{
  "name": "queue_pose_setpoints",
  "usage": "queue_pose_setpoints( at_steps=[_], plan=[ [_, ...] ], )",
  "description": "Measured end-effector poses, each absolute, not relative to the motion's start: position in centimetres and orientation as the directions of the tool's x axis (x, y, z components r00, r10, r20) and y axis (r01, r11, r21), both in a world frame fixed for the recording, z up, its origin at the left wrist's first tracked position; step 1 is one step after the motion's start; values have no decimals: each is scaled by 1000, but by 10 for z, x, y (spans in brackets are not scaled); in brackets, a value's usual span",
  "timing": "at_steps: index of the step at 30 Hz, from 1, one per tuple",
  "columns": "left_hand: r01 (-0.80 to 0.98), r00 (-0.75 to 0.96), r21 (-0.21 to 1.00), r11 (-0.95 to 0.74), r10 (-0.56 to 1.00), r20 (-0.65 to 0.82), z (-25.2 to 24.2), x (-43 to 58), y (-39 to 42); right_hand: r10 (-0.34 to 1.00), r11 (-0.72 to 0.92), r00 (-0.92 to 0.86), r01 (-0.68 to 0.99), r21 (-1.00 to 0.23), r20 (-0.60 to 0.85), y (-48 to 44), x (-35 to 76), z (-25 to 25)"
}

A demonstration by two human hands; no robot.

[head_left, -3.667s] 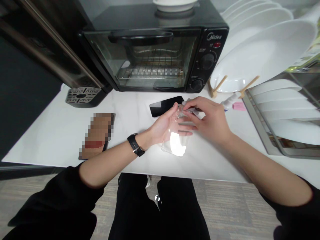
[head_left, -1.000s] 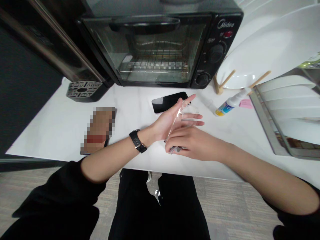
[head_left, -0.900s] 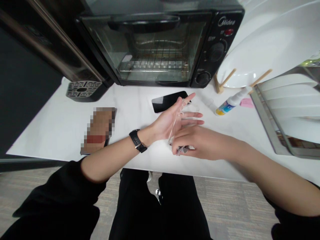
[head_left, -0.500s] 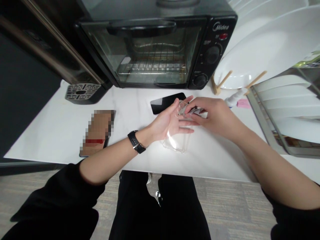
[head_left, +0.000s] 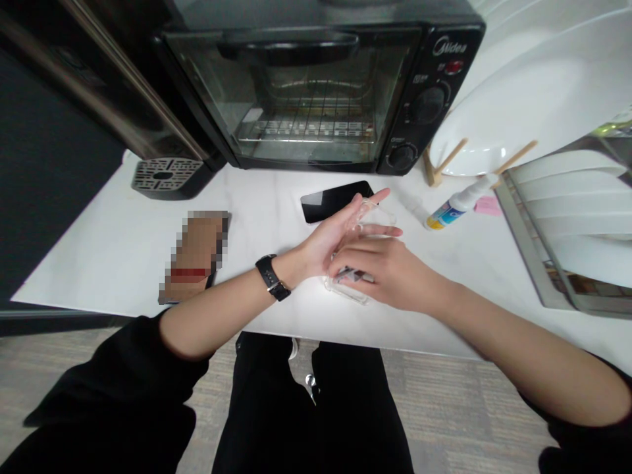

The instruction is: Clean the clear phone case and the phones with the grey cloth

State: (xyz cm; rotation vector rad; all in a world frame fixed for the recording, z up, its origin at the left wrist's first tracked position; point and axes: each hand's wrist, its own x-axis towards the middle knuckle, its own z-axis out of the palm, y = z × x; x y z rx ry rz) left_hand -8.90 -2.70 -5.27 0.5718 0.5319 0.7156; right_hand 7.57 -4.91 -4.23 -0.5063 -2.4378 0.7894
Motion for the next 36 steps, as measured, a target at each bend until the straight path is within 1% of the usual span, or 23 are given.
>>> queue_pose_setpoints(
  at_steps=[2, 4, 6, 8, 10, 12, 16, 18, 20, 22, 24, 25, 28, 30, 33, 36],
  plan=[
    [-413, 643, 692, 592, 728, -239, -55, -89, -27, 381, 745, -889, 133, -654, 253, -54, 76, -38],
    [-397, 635, 721, 568, 737, -231, -57, -89, -27, 326, 683, -937, 141, -716, 127, -55, 79, -32],
    [-390, 631, 729, 562, 740, -233, -58, -90, -26, 315, 615, -949, 193, -764, 14, -51, 87, -24],
    [-392, 628, 730, 561, 743, -234, -58, -91, -25, 319, 571, -945, 257, -780, -77, -44, 97, -16],
    [-397, 634, 724, 565, 739, -229, -58, -92, -25, 340, 571, -935, 287, -769, -96, -36, 107, -9],
    [-408, 647, 711, 573, 731, -217, -59, -93, -24, 403, 590, -914, 301, -749, -50, -28, 115, -6],
    [-433, 644, 680, 592, 731, -226, -60, -95, -21, 625, 601, -778, 427, -676, 64, -16, 122, -9],
    [-436, 643, 668, 604, 728, -239, -62, -94, -19, 722, 612, -664, 482, -627, 194, -12, 120, -14],
    [-422, 660, 658, 624, 709, -249, -63, -94, -18, 784, 608, -516, 521, -599, 347, -11, 115, -19],
    [-402, 685, 649, 646, 683, -255, -65, -93, -18, 816, 578, -372, 533, -617, 443, -14, 108, -24],
    [-393, 701, 636, 665, 664, -261, -65, -92, -19, 838, 543, -289, 510, -667, 462, -20, 100, -29],
    [-400, 701, 628, 667, 664, -260, -64, -92, -19, 844, 535, -281, 488, -690, 456, -23, 96, -31],
    [-459, 663, 609, 646, 706, -249, -59, -90, -22, 827, 554, -381, 433, -711, 412, -33, 86, -38],
    [-492, 626, 616, 615, 742, -241, -56, -89, -24, 767, 608, -508, 382, -695, 392, -38, 82, -41],
    [-450, 641, 650, 613, 728, -242, -54, -89, -26, 599, 699, -721, 259, -667, 348, -47, 77, -40],
    [-414, 663, 677, 609, 711, -234, -57, -90, -27, 429, 701, -883, 193, -687, 190, -53, 77, -34]
  ],
)
